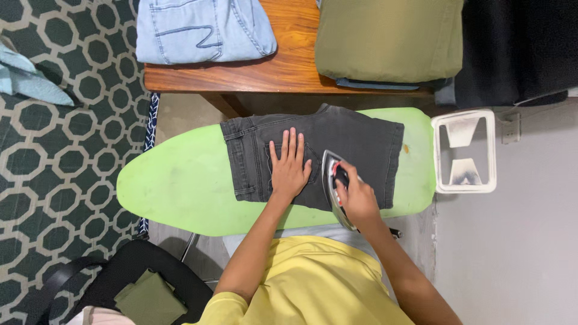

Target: The person folds and irons different pairs of denim pants on an ironing board.

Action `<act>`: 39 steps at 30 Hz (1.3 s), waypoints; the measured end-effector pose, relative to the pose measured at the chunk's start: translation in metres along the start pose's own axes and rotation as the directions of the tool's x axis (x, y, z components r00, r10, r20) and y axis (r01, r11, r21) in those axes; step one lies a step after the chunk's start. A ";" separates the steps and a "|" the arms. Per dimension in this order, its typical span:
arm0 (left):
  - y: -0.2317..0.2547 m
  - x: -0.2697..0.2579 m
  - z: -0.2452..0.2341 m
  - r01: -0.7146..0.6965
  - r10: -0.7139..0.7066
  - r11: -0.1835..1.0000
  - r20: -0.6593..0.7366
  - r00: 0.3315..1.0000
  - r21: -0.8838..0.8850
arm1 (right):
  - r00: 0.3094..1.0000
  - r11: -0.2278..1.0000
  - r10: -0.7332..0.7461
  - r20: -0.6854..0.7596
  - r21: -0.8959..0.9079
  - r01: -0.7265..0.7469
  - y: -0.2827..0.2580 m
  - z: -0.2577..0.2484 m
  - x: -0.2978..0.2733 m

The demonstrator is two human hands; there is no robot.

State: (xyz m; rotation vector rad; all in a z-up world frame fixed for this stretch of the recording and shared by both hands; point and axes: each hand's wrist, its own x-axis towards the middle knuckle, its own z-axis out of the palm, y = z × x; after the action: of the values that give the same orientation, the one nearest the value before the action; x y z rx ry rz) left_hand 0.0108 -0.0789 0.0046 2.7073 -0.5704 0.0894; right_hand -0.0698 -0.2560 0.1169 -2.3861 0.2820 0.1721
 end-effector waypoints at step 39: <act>0.036 0.044 0.003 -0.039 0.039 0.999 0.082 0.996 -0.012 | 0.950 0.916 -0.268 -0.158 -0.348 0.201 0.040 -0.070 0.128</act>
State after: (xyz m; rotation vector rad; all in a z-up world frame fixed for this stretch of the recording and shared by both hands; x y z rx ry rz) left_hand 0.0362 -0.1274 0.0204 2.7006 -0.6460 -0.0146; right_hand 0.0468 -0.3523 0.1165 -2.7510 0.0570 -0.1515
